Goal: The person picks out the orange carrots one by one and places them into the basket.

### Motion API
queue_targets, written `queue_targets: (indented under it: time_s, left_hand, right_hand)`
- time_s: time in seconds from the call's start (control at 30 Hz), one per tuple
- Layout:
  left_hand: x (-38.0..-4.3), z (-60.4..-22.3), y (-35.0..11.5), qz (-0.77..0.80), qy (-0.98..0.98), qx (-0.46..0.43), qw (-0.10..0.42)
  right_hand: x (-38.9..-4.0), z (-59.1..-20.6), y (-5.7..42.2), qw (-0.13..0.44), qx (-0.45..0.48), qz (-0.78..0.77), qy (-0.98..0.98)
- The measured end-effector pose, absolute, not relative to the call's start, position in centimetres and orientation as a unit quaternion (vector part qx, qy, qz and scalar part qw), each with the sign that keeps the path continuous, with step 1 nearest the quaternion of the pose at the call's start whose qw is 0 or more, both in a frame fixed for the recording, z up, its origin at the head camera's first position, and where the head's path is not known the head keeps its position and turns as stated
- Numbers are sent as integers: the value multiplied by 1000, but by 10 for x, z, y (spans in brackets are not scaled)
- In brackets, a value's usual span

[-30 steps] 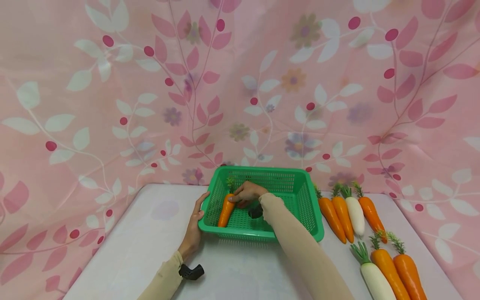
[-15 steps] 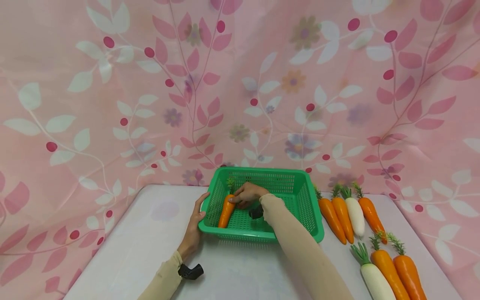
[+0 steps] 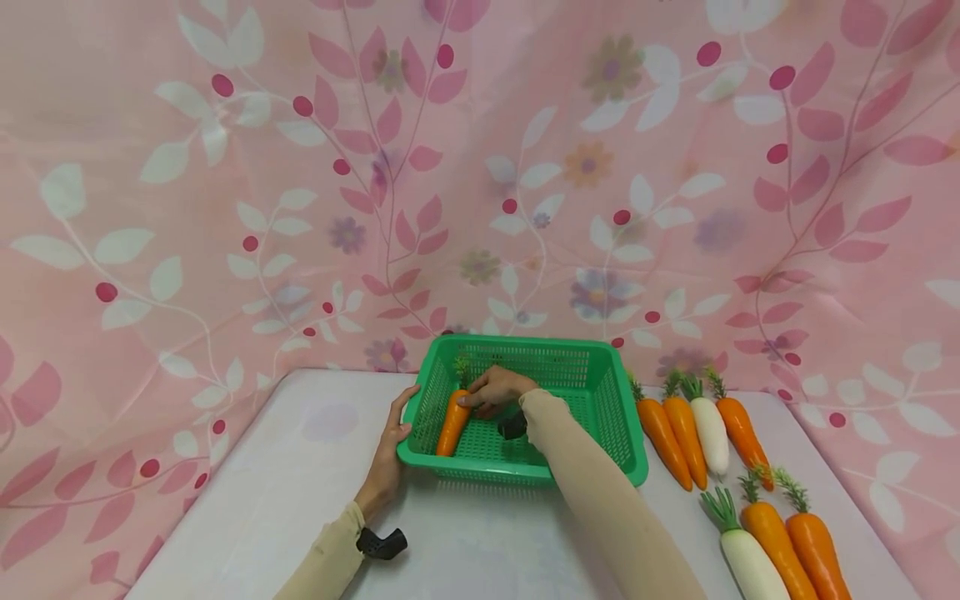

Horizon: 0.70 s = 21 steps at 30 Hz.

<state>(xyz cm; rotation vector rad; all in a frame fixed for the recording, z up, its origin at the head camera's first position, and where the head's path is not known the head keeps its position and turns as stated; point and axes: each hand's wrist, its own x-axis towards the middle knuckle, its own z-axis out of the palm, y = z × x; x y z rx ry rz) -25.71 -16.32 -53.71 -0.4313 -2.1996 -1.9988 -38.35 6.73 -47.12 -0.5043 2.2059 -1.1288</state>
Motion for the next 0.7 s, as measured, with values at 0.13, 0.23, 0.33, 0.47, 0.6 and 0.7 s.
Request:
queue_targets:
  time_s: [0.13, 0.23, 0.33, 0.47, 0.6, 0.7]
  left_hand:
    - [-257, -537, -163, -660, -733, -147, 75]
    - [-257, -537, -163, -659, -733, -148, 77]
    - [-257, -538, -162, -660, -733, -147, 75]
    - [-257, -536, -163, -661, -732, -146, 74]
    - [-258, -536, -164, -663, -730, -149, 74]
    - [-258, -538, -163, -664, -729, -149, 73]
  right_hand:
    - [-385, -473, 67, 302, -183, -426, 833]
    - [-386, -473, 68, 301, -180, -426, 834]
    - [-386, -473, 70, 296, -182, -421, 838]
    - [-385, -468, 71, 282, -189, -406, 848]
    - [-385, -465, 72, 264, -197, -379, 865]
    - [-383, -462, 73, 253, -199, -355, 878]
